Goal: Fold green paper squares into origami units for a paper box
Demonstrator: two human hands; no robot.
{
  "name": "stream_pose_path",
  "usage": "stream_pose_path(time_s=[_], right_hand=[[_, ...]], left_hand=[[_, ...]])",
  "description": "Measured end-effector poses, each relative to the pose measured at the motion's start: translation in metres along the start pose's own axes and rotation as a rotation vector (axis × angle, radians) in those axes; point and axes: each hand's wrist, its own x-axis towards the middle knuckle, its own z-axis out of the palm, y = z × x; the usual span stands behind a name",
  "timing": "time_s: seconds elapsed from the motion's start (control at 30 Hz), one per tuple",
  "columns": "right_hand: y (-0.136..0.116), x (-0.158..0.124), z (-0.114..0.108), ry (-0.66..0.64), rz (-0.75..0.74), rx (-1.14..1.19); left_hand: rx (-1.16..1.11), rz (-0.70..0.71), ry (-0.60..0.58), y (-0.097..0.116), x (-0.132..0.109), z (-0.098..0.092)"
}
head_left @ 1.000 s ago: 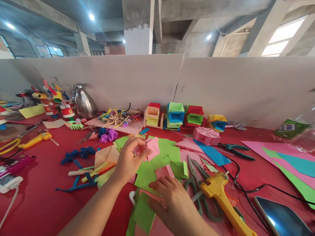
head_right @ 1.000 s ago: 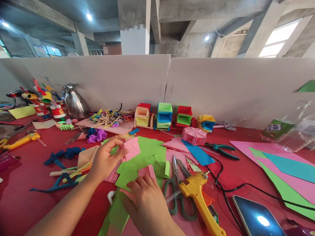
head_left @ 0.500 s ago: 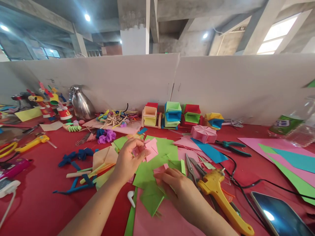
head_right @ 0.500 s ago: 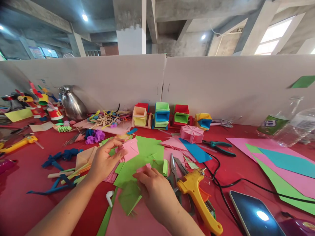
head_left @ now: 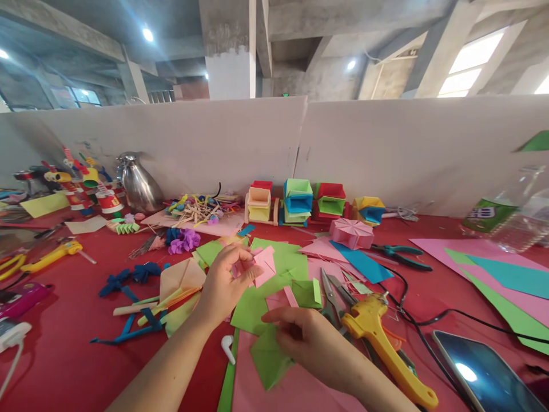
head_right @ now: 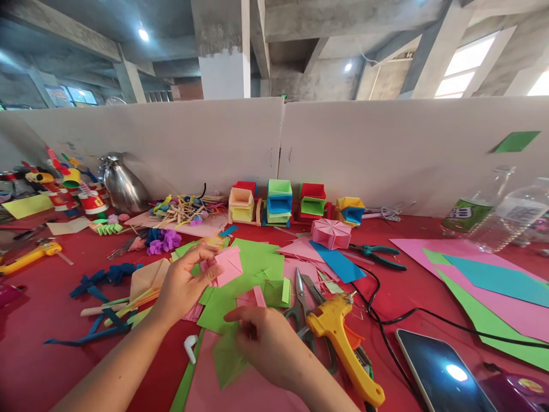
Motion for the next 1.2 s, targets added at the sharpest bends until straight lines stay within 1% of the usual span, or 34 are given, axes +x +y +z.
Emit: stream_pose_path(time_s=[0.07, 0.1, 0.2, 0.23, 0.3, 0.37, 0.43, 0.53, 0.63, 0.73, 0.87, 0.97, 1.03, 1.13, 1.2], right_hand=[[-0.003, -0.003, -0.007, -0.053, -0.016, 0.000], [-0.005, -0.004, -0.010, -0.060, -0.040, -0.017], [-0.005, -0.005, -0.015, -0.012, -0.175, -0.115], [-0.004, -0.004, -0.015, -0.007, -0.232, -0.151], [0.000, -0.001, -0.012, -0.039, -0.323, -0.207], [0.004, 0.002, -0.009, -0.078, -0.378, -0.234], [0.005, 0.003, -0.008, -0.090, -0.403, -0.237], [0.002, 0.000, -0.013, -0.087, -0.399, -0.225], [-0.003, -0.004, -0.021, -0.052, -0.383, -0.207], [-0.006, -0.005, -0.024, -0.044, -0.413, -0.226], [-0.003, -0.002, -0.016, -0.089, -0.466, -0.307], [0.002, 0.002, -0.006, -0.088, -0.471, -0.350], [0.002, 0.002, -0.004, -0.077, -0.472, -0.359], [-0.004, -0.004, -0.014, 0.005, -0.439, -0.277], [-0.009, -0.011, -0.026, 0.087, -0.328, -0.140]], left_hand=[[0.006, 0.002, -0.002, 0.000, 0.000, 0.000], [0.009, 0.002, -0.003, -0.001, 0.000, 0.000], [0.013, 0.003, -0.007, -0.001, 0.000, 0.000], [0.012, 0.005, -0.006, -0.002, 0.000, 0.000], [0.010, 0.014, -0.005, -0.002, -0.001, 0.000], [0.008, 0.023, -0.004, -0.003, -0.001, 0.001], [0.006, 0.029, -0.004, -0.003, -0.001, 0.000], [-0.004, 0.025, -0.007, -0.002, 0.000, 0.000], [-0.011, 0.017, -0.021, -0.002, 0.000, -0.001], [-0.006, 0.021, -0.020, -0.002, 0.000, 0.000], [-0.009, 0.021, -0.023, -0.002, 0.000, 0.000], [-0.012, 0.010, -0.030, -0.002, -0.001, 0.001], [-0.021, 0.004, -0.039, -0.002, -0.001, 0.000], [-0.050, -0.009, -0.068, -0.001, -0.001, -0.001], [-0.097, -0.012, -0.117, 0.000, -0.002, -0.002]])
